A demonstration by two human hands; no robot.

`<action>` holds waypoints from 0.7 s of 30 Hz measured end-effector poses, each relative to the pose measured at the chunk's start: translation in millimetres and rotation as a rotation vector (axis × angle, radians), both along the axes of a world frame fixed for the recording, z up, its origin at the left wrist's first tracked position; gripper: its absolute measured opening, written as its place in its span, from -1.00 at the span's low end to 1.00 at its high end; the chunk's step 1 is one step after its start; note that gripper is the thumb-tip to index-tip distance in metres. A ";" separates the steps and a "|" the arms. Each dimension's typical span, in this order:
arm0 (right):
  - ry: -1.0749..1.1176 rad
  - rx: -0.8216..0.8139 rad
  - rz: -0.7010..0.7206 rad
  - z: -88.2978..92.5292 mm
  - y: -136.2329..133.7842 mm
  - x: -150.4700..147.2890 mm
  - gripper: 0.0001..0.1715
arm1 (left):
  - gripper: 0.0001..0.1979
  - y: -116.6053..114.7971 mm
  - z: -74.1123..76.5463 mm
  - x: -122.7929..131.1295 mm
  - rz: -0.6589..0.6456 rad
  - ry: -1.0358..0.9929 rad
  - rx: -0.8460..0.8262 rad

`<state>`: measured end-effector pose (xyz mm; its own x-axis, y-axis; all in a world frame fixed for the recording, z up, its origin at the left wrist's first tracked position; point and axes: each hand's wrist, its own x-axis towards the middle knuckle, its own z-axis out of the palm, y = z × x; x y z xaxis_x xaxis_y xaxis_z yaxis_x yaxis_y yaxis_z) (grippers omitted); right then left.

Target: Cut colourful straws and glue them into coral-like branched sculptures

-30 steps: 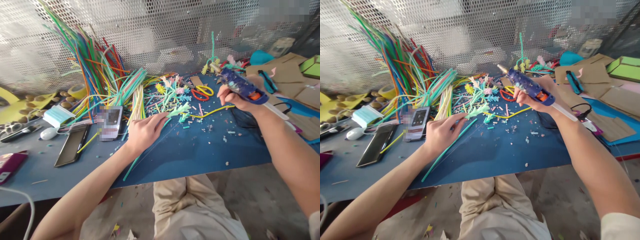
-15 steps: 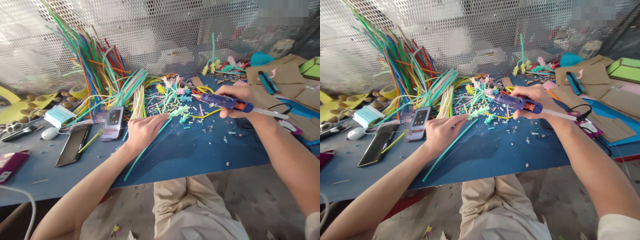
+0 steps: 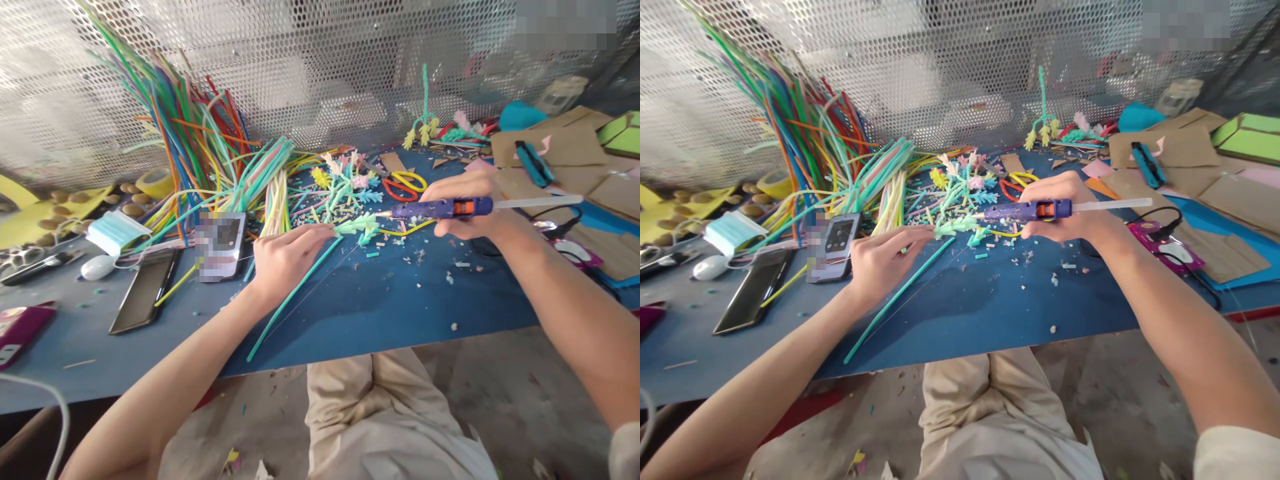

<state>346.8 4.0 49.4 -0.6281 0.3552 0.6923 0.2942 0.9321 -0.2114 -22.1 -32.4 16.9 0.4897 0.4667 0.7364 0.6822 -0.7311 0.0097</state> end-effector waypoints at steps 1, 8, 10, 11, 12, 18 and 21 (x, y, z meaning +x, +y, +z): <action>0.007 0.005 -0.011 -0.2 0.3 1.0 -0.47 | -0.82 -0.5 0.6 0.2 -0.004 -0.004 -0.001; 0.194 -0.144 0.025 6.5 -4.1 1.4 -0.30 | -0.85 -1.5 3.8 -1.3 -0.113 -0.125 0.048; 0.214 -0.211 0.028 9.5 -8.0 -3.0 -0.20 | -0.82 0.0 4.0 -2.0 -0.150 -0.178 0.106; 0.223 -0.229 0.034 10.1 -9.8 -5.8 -0.18 | -0.81 0.9 3.9 -2.4 -0.161 -0.199 0.134; 0.245 -0.235 0.047 10.0 -11.3 -8.7 -0.18 | -0.80 1.8 3.6 -2.8 -0.165 -0.212 0.157; 0.311 -0.252 0.077 -0.4 -16.8 -23.0 -0.21 | -0.82 4.8 1.6 -6.7 -0.144 -0.162 0.201; 0.349 -0.324 0.051 -6.2 -15.8 -22.3 -0.17 | -0.84 3.0 3.4 -7.9 -0.126 -0.070 0.163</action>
